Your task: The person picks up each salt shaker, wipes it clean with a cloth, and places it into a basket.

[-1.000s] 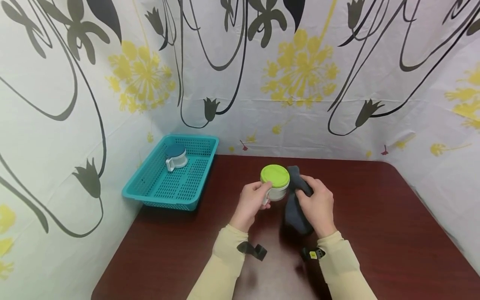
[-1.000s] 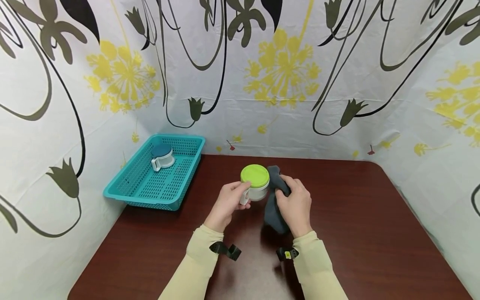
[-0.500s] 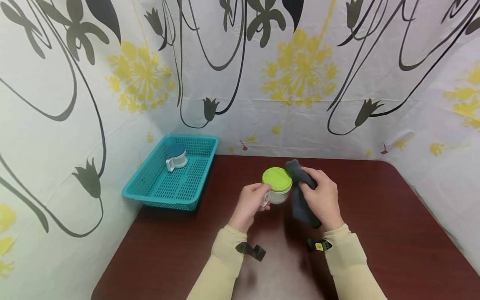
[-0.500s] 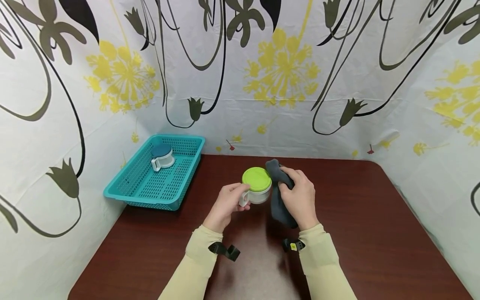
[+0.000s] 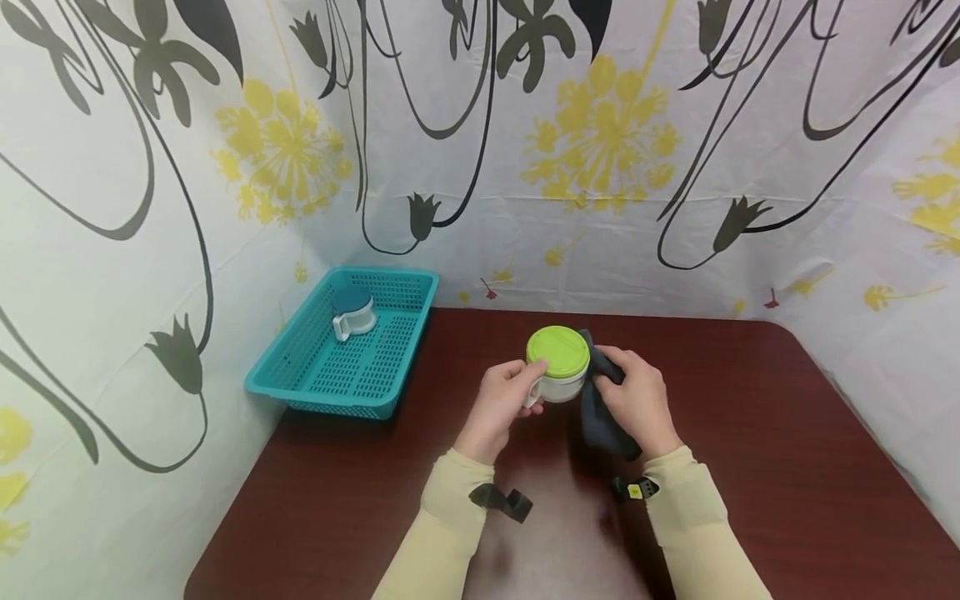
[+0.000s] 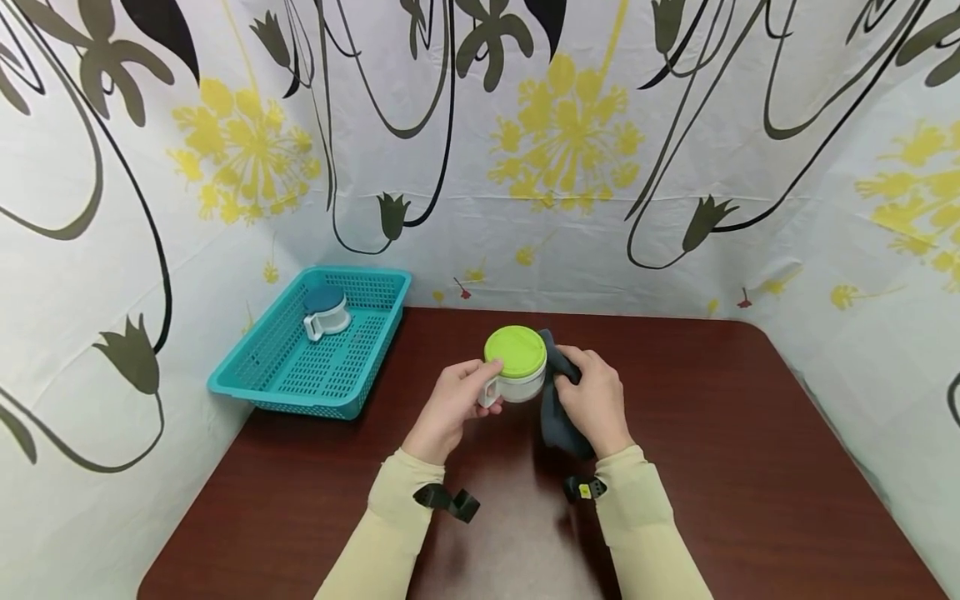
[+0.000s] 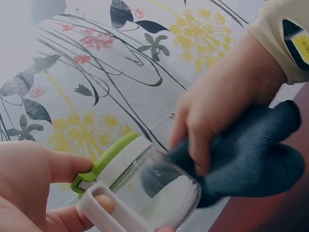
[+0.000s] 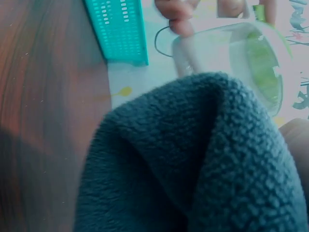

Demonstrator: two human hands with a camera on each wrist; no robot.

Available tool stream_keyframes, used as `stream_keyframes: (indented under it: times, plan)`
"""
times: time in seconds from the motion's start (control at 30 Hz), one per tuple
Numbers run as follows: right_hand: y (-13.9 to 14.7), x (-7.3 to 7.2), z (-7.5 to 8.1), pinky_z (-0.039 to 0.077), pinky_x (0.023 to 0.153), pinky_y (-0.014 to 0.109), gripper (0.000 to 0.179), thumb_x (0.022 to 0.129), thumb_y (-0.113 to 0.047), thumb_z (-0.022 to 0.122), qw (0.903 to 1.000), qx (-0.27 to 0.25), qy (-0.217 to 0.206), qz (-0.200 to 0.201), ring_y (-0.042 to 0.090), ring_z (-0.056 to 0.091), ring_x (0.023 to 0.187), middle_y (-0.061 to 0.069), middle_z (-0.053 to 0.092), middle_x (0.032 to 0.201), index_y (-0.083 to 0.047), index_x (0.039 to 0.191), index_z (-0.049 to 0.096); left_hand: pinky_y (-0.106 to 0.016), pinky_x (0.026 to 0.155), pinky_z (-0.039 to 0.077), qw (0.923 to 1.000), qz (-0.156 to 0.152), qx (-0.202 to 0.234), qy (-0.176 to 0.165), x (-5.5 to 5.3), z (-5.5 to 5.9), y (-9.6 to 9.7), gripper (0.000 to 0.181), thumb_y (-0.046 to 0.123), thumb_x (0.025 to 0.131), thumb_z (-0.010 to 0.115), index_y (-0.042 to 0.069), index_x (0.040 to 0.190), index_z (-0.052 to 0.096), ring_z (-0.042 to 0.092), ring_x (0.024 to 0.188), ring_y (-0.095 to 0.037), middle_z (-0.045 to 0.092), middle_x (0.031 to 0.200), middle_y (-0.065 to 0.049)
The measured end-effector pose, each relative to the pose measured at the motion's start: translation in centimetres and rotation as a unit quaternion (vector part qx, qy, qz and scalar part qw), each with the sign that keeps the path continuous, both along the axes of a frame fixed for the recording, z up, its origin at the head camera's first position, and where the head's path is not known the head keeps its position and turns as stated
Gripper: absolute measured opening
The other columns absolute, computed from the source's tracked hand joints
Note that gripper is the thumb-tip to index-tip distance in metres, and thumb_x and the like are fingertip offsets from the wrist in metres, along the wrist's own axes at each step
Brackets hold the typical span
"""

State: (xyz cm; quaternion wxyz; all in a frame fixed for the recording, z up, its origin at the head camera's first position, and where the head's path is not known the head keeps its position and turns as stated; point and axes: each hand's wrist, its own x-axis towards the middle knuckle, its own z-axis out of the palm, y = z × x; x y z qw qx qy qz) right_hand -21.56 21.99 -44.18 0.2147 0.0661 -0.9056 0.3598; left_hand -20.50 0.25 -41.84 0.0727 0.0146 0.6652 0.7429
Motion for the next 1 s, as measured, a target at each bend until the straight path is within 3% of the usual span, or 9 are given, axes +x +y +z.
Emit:
stream_keyframes:
  times: [0.2, 0.67, 1.0]
  plan:
    - [0.1, -0.2, -0.7, 0.050, 0.076, 0.048, 0.040, 0.092, -0.012, 0.068, 0.9997, 0.014, -0.018, 0.001, 0.031, 0.061, 0.090, 0.014, 0.067, 0.117, -0.014, 0.132, 0.066, -0.027, 0.058, 0.047, 0.9999, 0.003, 0.003, -0.009, -0.1, 0.0, -0.2, 0.045, 0.041, 0.090, 0.074, 0.002, 0.074, 0.058, 0.058, 0.061, -0.023, 0.054, 0.066, -0.013]
    - [0.1, -0.3, -1.3, 0.049, 0.080, 0.048, 0.042, 0.093, -0.011, 0.068, 0.9989, -0.019, -0.040, 0.015, 0.030, 0.061, 0.096, 0.013, 0.065, 0.122, -0.016, 0.134, 0.065, -0.026, 0.056, 0.045, 0.9997, 0.013, -0.001, -0.018, -0.5, -0.8, -0.2, 0.053, 0.041, 0.090, 0.073, -0.002, 0.064, 0.055, 0.058, 0.058, -0.021, 0.053, 0.061, -0.012]
    - [0.5, -0.3, -0.4, 0.050, 0.077, 0.045, 0.044, 0.092, -0.009, 0.070, 0.9994, -0.014, -0.021, 0.025, 0.027, 0.062, 0.094, 0.009, 0.066, 0.118, -0.018, 0.134, 0.065, -0.028, 0.060, 0.050, 0.9994, 0.020, -0.023, -0.015, -0.8, -1.3, -0.5, 0.049, 0.039, 0.089, 0.074, -0.001, 0.066, 0.059, 0.057, 0.060, -0.023, 0.054, 0.063, -0.013]
